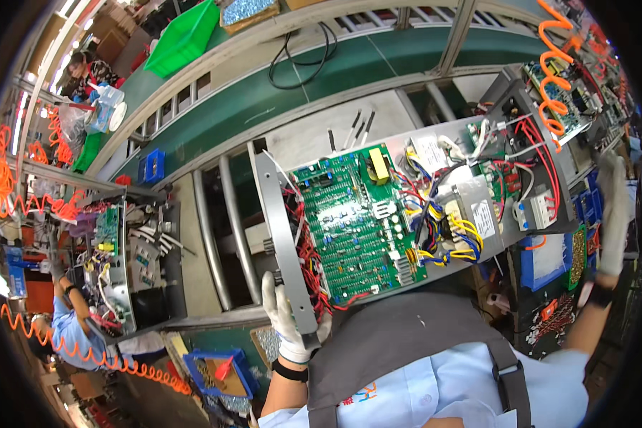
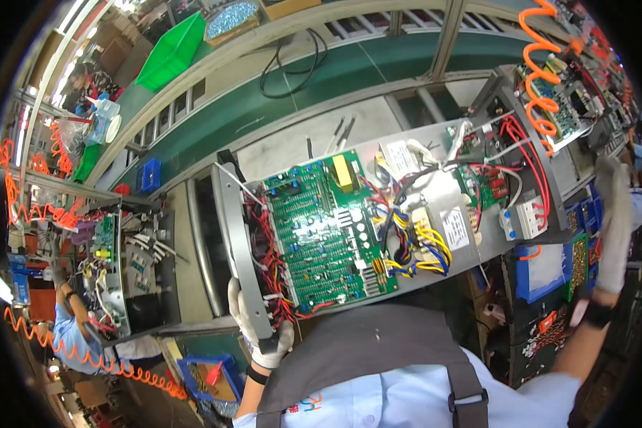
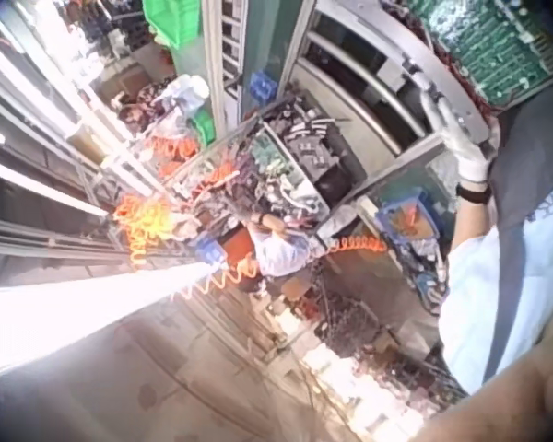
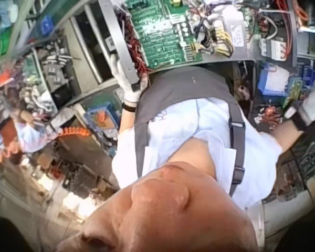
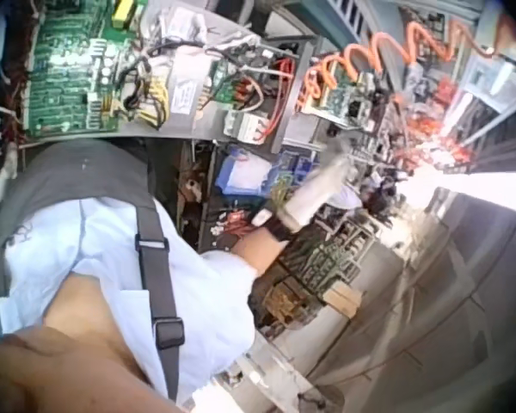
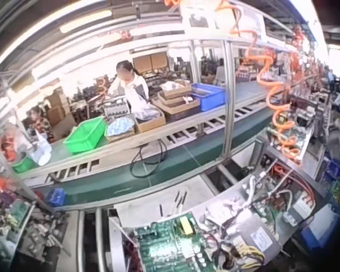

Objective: Assembling electronic components and wiring inside a solar inverter housing on a factory production line.

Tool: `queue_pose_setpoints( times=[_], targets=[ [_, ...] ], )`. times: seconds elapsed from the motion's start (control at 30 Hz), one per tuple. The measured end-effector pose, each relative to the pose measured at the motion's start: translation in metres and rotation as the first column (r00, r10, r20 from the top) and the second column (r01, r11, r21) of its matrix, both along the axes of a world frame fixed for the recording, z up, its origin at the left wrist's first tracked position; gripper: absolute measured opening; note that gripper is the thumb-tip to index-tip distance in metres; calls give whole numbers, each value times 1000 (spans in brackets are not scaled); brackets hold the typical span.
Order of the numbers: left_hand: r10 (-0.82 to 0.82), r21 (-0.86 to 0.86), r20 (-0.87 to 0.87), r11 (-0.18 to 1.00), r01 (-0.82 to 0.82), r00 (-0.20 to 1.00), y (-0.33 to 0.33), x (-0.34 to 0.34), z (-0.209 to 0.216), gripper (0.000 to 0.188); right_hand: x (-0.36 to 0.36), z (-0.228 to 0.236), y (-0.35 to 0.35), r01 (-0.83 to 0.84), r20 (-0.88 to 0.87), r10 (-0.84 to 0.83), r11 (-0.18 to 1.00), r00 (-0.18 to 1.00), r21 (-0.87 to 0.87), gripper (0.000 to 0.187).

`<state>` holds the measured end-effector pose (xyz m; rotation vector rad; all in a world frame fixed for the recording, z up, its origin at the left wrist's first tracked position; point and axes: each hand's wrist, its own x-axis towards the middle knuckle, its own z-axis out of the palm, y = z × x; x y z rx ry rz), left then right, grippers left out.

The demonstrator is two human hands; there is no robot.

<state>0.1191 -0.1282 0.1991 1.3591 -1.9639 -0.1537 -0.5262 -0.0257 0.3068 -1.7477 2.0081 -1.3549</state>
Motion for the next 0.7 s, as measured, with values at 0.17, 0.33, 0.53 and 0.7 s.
queue_pose_setpoints(
  times=[0.17,0.33,0.53,0.7],
  targets=[
    [25,-57,-7,998,-26,1000,-55,12,2,71,115,-98,-18,185,299,-182,982,937,18,55],
    [55,133,-323,991,-13,945,-83,57,-29,67,225,-73,-51,287,903,2,948,429,-138,45],
    [263,284,-479,949,-136,838,-58,33,-10,52,239,-53,-72,281,870,-1,947,493,-158,50],
    [469,295,-518,883,-365,716,-25,30,-18,52,227,-47,-144,60,926,125,986,356,-156,54]
  ],
)
